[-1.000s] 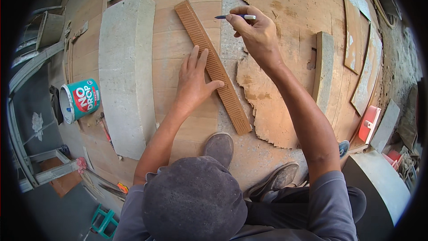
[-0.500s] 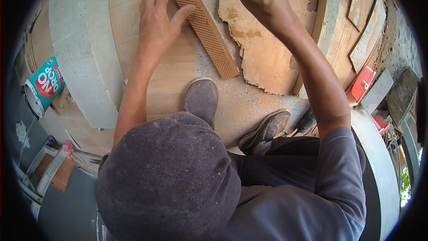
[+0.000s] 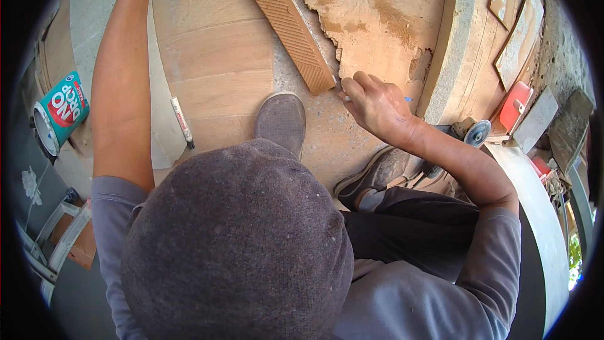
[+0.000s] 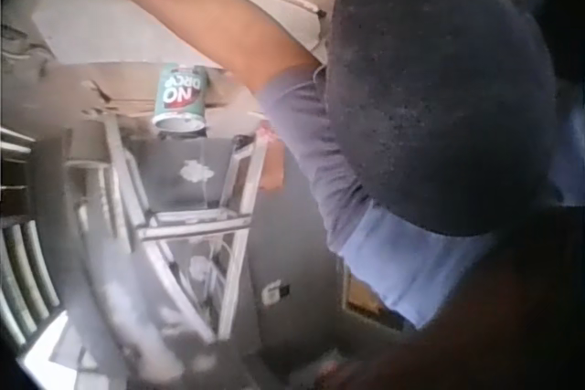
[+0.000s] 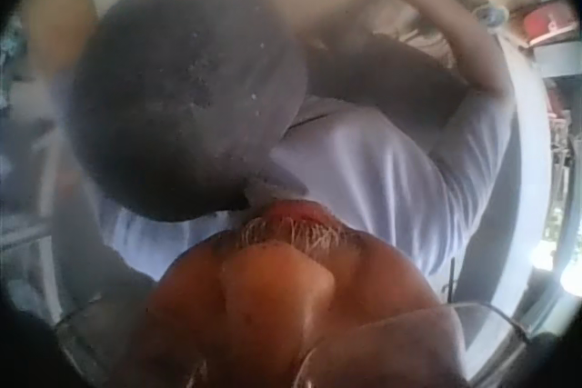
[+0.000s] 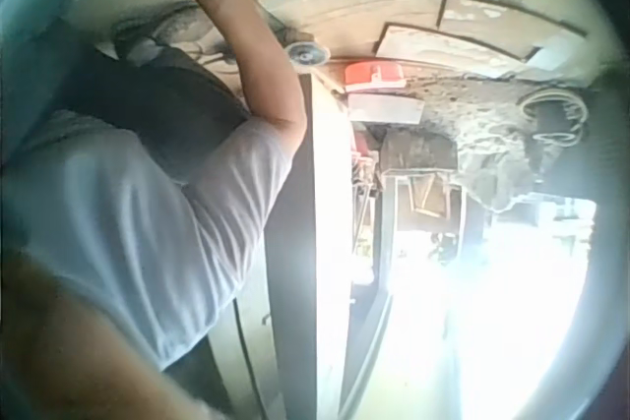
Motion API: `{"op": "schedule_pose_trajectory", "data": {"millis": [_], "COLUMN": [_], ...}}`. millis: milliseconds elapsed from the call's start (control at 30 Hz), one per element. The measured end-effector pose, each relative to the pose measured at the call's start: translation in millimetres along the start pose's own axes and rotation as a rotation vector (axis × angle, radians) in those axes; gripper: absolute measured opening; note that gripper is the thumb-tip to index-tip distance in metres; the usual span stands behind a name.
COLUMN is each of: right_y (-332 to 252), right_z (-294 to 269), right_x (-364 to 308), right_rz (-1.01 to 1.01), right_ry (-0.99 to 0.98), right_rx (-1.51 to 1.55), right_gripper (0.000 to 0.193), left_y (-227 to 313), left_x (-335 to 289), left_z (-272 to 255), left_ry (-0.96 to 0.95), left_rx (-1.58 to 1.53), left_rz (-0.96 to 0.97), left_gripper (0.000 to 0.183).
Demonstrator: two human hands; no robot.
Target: Marking and cutting stone tiles using a ruler, pen, and an angle grinder.
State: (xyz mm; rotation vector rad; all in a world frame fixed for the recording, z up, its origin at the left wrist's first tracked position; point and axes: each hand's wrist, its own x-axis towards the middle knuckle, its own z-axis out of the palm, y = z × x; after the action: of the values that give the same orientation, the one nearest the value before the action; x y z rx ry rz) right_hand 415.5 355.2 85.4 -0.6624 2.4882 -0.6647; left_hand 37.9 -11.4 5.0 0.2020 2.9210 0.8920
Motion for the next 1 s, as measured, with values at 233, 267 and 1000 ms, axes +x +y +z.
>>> {"op": "schedule_pose_trajectory", "data": {"millis": [233,267,1000], "right_y": [7,9,15], "right_z": [36,38,49], "right_x": [-2,-1,5], "right_rz": [-0.103,-0.108,-0.151], "right_ry": [0.013,0.015,0.042], "right_rx": [-0.149,-0.159,-0.154], "right_gripper": [0.017,0.017,0.028], "left_y": [-9,-8,0], "left_x": [14,13,13], "left_z": [-6,-5,-11], "left_ry": [-0.130,-0.154,-0.189], "left_rx": [-0.157,-0.294,-0.311], "left_rz": [-0.034,-0.078,-0.139], "left_gripper": [0.068,0.068,0.065]}}
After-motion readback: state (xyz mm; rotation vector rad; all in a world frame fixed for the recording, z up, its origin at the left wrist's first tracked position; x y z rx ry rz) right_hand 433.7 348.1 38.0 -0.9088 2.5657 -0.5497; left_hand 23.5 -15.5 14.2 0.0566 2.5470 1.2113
